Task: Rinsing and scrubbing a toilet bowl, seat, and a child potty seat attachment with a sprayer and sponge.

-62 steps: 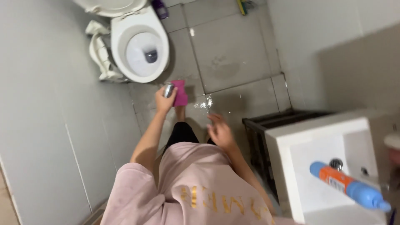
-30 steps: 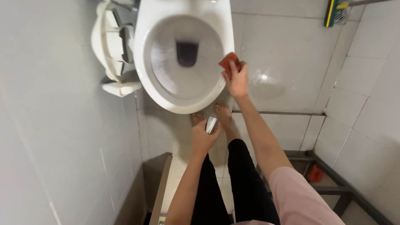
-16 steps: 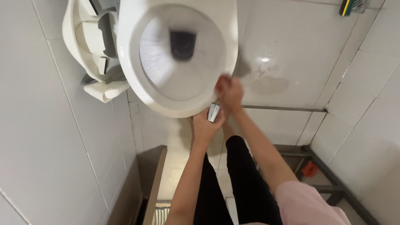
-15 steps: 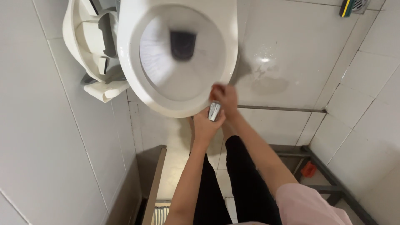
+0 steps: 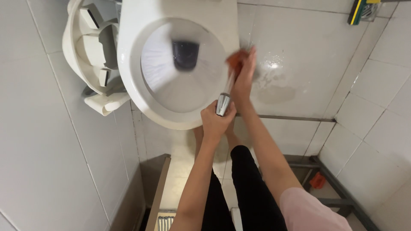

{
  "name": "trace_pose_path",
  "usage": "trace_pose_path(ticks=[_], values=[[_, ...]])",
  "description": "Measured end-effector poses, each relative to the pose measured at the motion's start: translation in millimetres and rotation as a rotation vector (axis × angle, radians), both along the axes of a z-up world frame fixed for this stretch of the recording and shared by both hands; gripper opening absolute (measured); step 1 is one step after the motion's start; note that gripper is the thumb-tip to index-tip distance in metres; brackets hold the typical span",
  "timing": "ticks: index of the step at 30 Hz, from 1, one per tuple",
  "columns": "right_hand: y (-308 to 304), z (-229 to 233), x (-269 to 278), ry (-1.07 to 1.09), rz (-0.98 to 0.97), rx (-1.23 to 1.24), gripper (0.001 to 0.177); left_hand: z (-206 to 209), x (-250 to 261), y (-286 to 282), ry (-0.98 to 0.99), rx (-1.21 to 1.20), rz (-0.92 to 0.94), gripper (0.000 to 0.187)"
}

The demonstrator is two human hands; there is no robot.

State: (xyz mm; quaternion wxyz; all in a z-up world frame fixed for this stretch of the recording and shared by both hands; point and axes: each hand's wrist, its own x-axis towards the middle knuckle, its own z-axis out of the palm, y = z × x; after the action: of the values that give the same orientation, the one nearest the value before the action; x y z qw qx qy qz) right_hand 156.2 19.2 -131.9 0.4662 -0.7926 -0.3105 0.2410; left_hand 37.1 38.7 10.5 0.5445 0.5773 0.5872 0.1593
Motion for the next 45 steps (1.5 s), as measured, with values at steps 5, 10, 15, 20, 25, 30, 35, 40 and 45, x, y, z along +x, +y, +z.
trace_pose_path(ticks=[5, 10, 15, 20, 25, 30, 35, 40, 45], values=[[48.8, 15.1, 45.8, -0.240, 0.237, -0.172, 0.073, 5.9, 5.8, 18.7, -0.018, 0.011, 0.128, 0.036], [84.7, 5.1, 60.6, -0.576, 0.337, -0.054, 0.065, 18.5, 6.5, 30.1, -0.027, -0.143, 0.233, 0.037], [100.8, 2.4, 89.6, -0.762, 0.525, 0.078, 0.037, 19.0, -7.9, 32.3, -0.069, -0.183, 0.296, 0.036], [124.6, -7.4, 79.4, -0.767, 0.553, 0.067, 0.022, 24.6, -31.0, 30.7, -0.090, -0.200, 0.370, 0.034], [194.9, -1.6, 13.6, -0.992, 0.778, 0.145, 0.043, 32.1, -55.9, 27.5, -0.124, -0.283, 0.464, 0.035], [218.0, 4.8, -26.6, -0.919, 0.773, 0.067, 0.055, 38.2, -91.7, 24.9, -0.101, -0.251, 0.517, 0.034], [214.1, -35.3, -23.0, -1.160, 0.778, 0.071, 0.050, 37.9, -131.4, 12.7, -0.039, -0.266, 0.601, 0.029], [243.3, -14.0, -75.3, -0.888, 0.804, 0.144, 0.052, 35.8, -163.9, -0.4, -0.017, -0.214, 0.725, 0.030], [186.0, -18.3, -167.9, -0.665, 1.100, 0.157, 0.050, 33.4, -181.2, -4.4, -0.016, -0.198, 0.754, 0.033]])
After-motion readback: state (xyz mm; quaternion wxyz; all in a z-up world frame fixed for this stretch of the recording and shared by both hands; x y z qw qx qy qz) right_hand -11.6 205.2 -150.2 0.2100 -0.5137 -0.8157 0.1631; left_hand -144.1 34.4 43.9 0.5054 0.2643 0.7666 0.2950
